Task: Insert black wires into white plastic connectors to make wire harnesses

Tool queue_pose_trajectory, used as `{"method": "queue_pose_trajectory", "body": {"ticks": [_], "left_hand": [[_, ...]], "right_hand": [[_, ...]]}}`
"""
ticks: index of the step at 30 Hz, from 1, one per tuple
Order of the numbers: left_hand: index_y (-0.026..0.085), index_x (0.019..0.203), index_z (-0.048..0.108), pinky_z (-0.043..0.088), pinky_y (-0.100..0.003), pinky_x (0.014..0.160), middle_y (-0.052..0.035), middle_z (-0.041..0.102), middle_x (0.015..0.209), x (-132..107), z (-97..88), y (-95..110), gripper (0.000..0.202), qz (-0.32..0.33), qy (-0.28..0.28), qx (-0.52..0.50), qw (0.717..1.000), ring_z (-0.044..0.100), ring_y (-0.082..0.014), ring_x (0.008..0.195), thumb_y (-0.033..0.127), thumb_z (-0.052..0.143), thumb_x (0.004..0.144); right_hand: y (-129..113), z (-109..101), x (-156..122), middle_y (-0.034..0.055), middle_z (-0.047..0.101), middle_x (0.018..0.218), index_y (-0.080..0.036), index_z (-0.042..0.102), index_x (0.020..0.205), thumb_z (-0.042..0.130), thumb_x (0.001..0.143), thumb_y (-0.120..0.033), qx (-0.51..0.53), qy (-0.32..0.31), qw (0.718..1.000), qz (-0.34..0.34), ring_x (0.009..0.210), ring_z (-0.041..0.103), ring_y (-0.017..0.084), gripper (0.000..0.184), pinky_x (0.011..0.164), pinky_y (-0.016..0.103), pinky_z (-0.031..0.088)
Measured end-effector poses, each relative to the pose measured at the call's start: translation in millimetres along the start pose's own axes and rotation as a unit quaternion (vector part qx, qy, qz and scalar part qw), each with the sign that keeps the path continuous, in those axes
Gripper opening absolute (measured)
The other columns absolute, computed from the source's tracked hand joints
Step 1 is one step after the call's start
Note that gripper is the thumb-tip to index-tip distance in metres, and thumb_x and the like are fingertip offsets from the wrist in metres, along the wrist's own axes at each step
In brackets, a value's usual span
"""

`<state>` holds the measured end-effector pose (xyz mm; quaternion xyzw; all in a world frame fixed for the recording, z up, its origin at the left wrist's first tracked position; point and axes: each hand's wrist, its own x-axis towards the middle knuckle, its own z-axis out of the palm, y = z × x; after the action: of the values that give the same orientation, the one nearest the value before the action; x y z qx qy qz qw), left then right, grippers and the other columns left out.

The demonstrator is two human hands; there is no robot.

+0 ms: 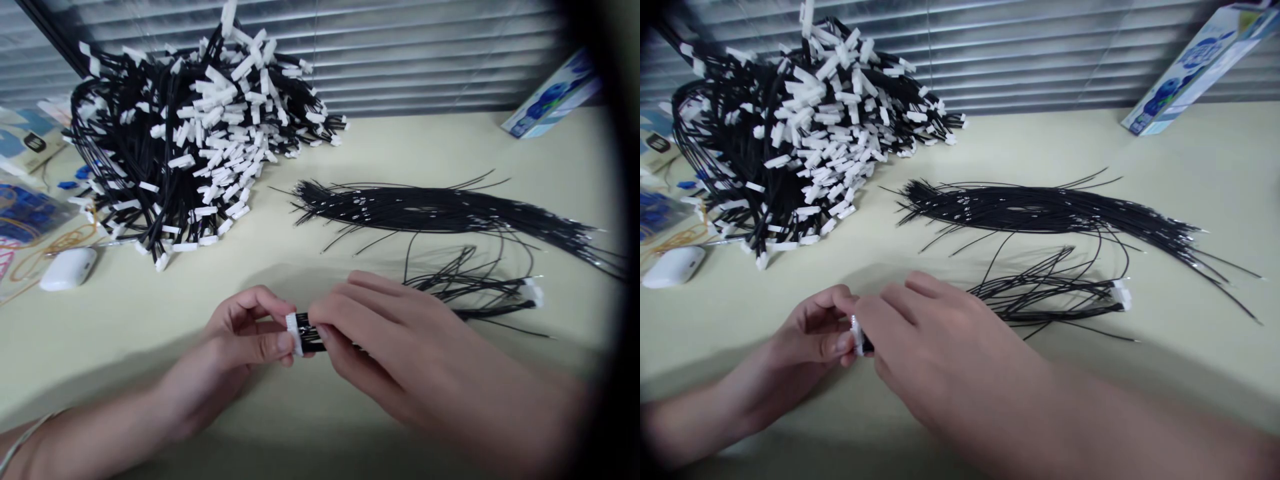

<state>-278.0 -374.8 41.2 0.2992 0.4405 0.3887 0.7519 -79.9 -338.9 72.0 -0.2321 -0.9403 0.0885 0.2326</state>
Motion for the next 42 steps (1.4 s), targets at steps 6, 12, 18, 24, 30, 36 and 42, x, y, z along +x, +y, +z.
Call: {"method": "queue_pose_trajectory", "body": {"ticks": [6,12,18,24,30,36,42], "left_hand": [[0.021,0.086,0.064,0.044,-0.013,0.06,0.0039,0.066,0.07,-0.2,-1.8,-1.8,0.018,-0.001,0.005,-0.002,1.0,0.059,-0.0061,0.066,0.015,0.073,0.071],[0.02,0.084,0.064,0.044,-0.012,0.061,0.004,0.066,0.071,1.5,-1.4,-2.0,0.016,0.002,-0.005,-0.004,1.0,0.059,-0.0054,0.066,0.014,0.072,0.072],[0.021,0.084,0.064,0.044,-0.012,0.061,0.0046,0.065,0.069,0.6,-1.7,-1.6,0.016,0.005,-0.003,-0.003,1.0,0.058,-0.0049,0.065,0.014,0.072,0.072],[0.02,0.083,0.064,0.045,-0.011,0.06,0.0053,0.066,0.069,0.5,-1.0,-2.5,0.017,0.008,0.001,-0.003,1.0,0.059,-0.0048,0.064,0.015,0.074,0.07],[0.02,0.083,0.065,0.046,-0.011,0.06,0.0057,0.066,0.067,1.8,-0.5,-2.3,0.017,0.015,-0.005,-0.017,1.0,0.059,-0.0041,0.062,0.012,0.073,0.07],[0.021,0.082,0.066,0.048,-0.013,0.063,0.0047,0.068,0.07,4.1,-0.9,-2.4,0.018,0.019,0.007,-0.013,1.0,0.061,-0.0058,0.064,0.011,0.074,0.069],[0.021,0.082,0.066,0.045,-0.013,0.061,0.0047,0.067,0.07,2.1,-1.0,-3.2,0.018,0.02,0.002,-0.019,1.0,0.059,-0.0052,0.063,0.01,0.074,0.069]], "right_hand": [[-0.9,1.4,0.8,-0.0004,0.054,0.076,-0.015,0.052,0.08,0.052,0.082,-0.008,-0.031,-0.008,0.999,0.015,0.067,0.046,0.015,0.007,0.064,0.03,0.034],[-2.6,4.2,-2.1,0.0011,0.054,0.078,-0.011,0.054,0.086,0.053,0.078,-0.005,-0.09,-0.007,0.996,-0.029,0.067,0.046,0.017,0.01,0.065,0.033,0.036],[-1.0,3.7,-4.4,0.0024,0.055,0.084,-0.009,0.056,0.096,0.051,0.079,-0.005,-0.087,-0.014,0.995,-0.043,0.072,0.047,0.018,0.018,0.067,0.034,0.039],[-0.9,4.1,-4.2,0.0053,0.056,0.083,-0.006,0.059,0.094,0.043,0.082,0.0,-0.102,-0.016,0.992,-0.069,0.075,0.049,0.019,0.021,0.066,0.035,0.039],[-3.5,3.9,-4.8,0.008,0.061,0.082,-0.005,0.061,0.09,0.031,0.087,0.002,-0.144,0.008,0.984,-0.102,0.072,0.054,0.018,0.031,0.06,0.034,0.039],[-4.9,4.3,-4.5,0.0075,0.065,0.076,-0.008,0.061,0.087,0.025,0.092,-0.002,-0.146,0.04,0.984,-0.096,0.062,0.054,0.016,0.036,0.057,0.032,0.041],[-1.9,7.0,-5.3,0.0068,0.064,0.073,-0.008,0.062,0.086,0.035,0.091,-0.005,-0.144,0.073,0.979,-0.127,0.062,0.053,0.016,0.028,0.057,0.034,0.041]]}}
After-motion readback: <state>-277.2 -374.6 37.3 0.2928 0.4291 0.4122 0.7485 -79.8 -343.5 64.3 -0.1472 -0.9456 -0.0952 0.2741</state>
